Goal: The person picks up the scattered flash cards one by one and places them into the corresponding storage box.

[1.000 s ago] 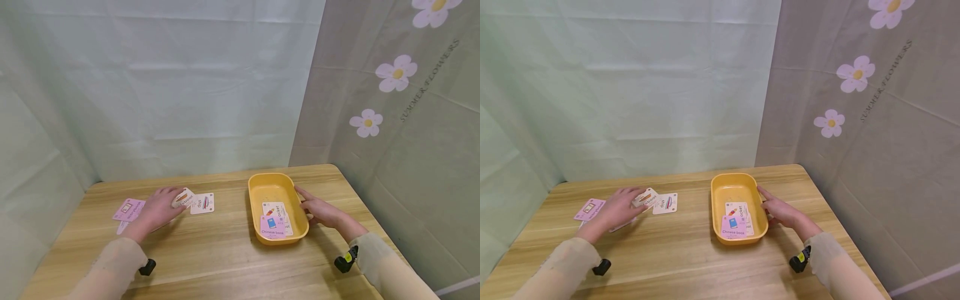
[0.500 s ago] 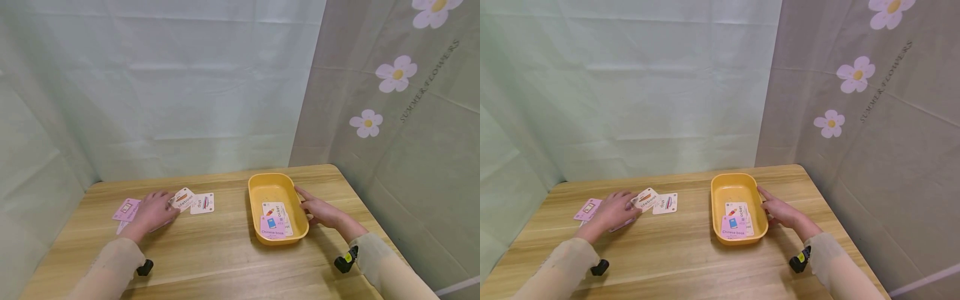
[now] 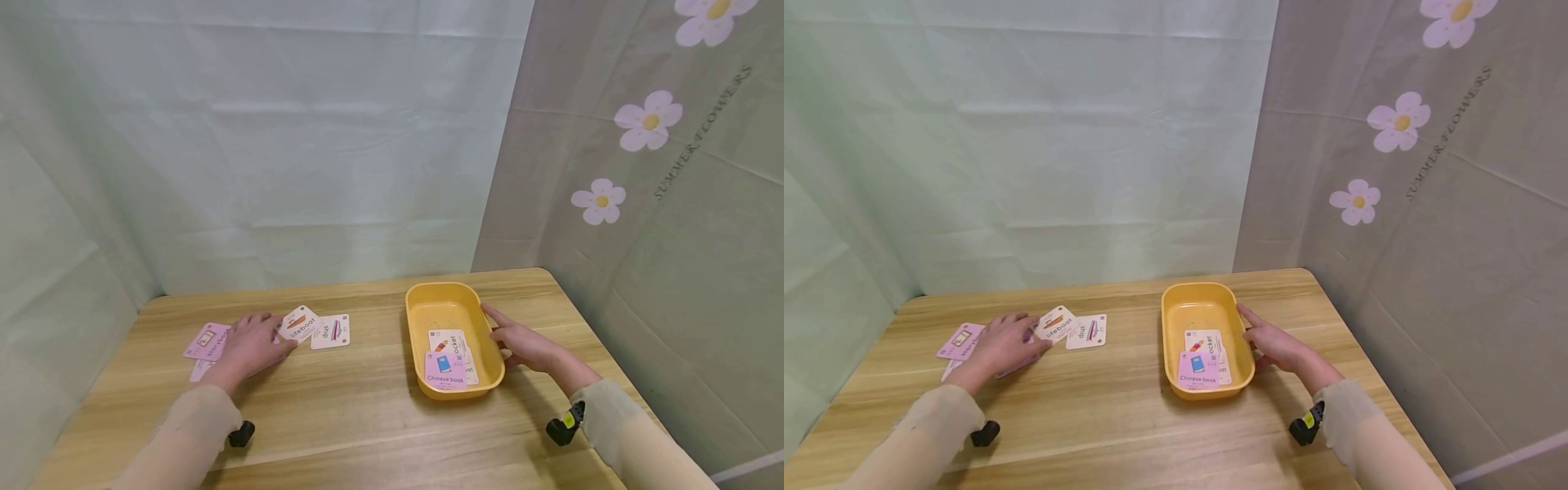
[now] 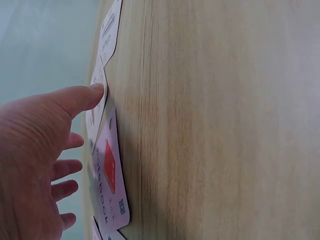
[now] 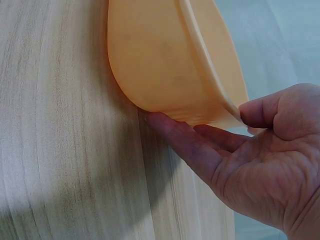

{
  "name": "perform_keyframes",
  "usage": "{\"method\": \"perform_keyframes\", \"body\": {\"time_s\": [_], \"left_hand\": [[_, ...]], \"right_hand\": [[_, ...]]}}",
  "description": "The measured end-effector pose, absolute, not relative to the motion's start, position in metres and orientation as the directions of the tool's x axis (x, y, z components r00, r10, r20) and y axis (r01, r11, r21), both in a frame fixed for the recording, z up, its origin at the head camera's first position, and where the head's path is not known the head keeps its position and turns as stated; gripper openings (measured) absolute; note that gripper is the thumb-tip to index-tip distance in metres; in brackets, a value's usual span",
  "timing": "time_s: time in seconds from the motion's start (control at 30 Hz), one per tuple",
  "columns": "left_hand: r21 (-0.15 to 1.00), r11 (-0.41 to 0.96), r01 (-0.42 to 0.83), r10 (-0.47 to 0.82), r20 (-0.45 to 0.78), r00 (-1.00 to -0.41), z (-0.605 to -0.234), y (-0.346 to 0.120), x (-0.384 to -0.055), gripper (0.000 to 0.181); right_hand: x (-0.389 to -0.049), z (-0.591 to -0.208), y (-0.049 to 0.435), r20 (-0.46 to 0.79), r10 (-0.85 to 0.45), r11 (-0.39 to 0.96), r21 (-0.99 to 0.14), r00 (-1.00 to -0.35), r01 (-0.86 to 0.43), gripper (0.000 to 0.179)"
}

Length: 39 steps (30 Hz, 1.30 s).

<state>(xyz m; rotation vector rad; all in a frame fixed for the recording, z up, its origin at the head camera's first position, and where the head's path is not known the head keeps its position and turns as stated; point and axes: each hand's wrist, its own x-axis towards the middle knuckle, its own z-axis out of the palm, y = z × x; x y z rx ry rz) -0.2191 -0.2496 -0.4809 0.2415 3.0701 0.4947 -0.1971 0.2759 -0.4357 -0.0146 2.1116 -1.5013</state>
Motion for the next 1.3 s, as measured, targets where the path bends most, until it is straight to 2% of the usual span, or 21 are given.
{"method": "perform_keyframes", "body": {"time_s": [0.6, 1.3], "left_hand": [[0.316, 0.945, 0.088, 0.110, -0.053, -0.993, -0.4863, -0.2495, -0.2253, 0.087], [0.386, 0.920, 0.061, 0.089, -0.056, -0.994, -0.4878, -0.2501, -0.2286, 0.084]], "right_hand": [[-0.1971, -0.4359, 0.2757, -0.423, -0.291, 0.382, -0.874, -0.858, 0.301, 0.074], [-0.1968, -0.4373, 0.2761, -0.425, -0.281, 0.399, -0.867, -0.860, 0.298, 0.074]]}}
